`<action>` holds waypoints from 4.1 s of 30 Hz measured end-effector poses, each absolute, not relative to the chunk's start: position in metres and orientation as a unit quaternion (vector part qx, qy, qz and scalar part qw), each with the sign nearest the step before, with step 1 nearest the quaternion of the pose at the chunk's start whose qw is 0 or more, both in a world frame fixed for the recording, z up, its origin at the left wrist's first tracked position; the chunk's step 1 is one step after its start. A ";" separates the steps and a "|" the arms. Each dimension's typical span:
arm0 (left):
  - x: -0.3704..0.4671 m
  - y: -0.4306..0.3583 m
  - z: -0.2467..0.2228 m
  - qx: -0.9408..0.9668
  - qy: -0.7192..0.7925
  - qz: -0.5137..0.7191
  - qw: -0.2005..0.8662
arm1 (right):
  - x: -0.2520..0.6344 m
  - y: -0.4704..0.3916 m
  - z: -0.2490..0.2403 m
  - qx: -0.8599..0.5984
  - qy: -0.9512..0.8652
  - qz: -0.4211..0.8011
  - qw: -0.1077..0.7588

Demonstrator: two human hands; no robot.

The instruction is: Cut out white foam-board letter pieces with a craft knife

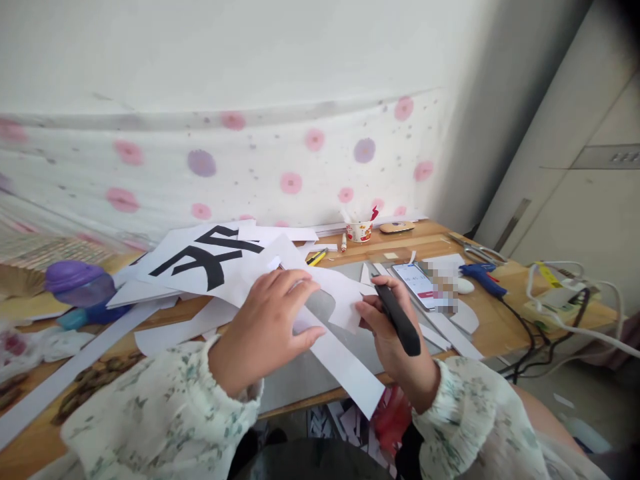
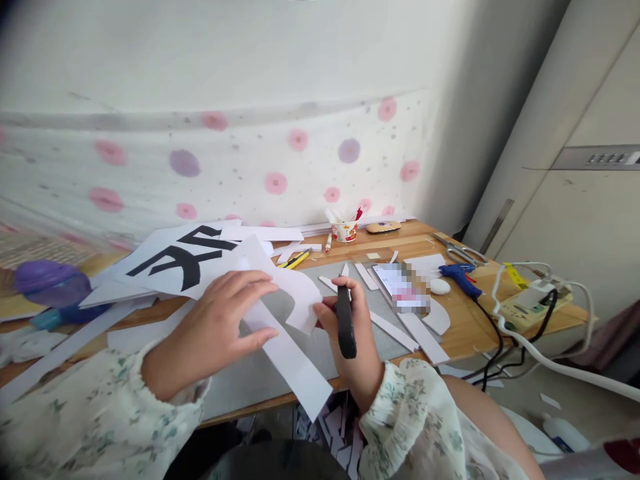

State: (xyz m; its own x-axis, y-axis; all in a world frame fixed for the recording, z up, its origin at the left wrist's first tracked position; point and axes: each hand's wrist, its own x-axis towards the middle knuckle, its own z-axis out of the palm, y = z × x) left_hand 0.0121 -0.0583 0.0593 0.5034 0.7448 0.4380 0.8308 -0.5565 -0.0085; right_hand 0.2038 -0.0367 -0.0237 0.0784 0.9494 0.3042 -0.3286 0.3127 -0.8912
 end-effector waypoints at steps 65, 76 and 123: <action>0.004 -0.010 -0.002 -0.791 -0.507 -0.306 -0.154 | 0.224 0.009 -0.015 -0.319 -0.885 0.110 0.320; 0.002 -0.011 -0.003 -0.802 -0.478 -0.323 -0.151 | 0.226 0.006 -0.010 -0.307 -0.886 0.112 0.329; 0.001 -0.012 0.005 -0.854 -0.404 -0.313 -0.101 | 0.236 0.000 -0.005 -0.272 -0.901 0.092 0.326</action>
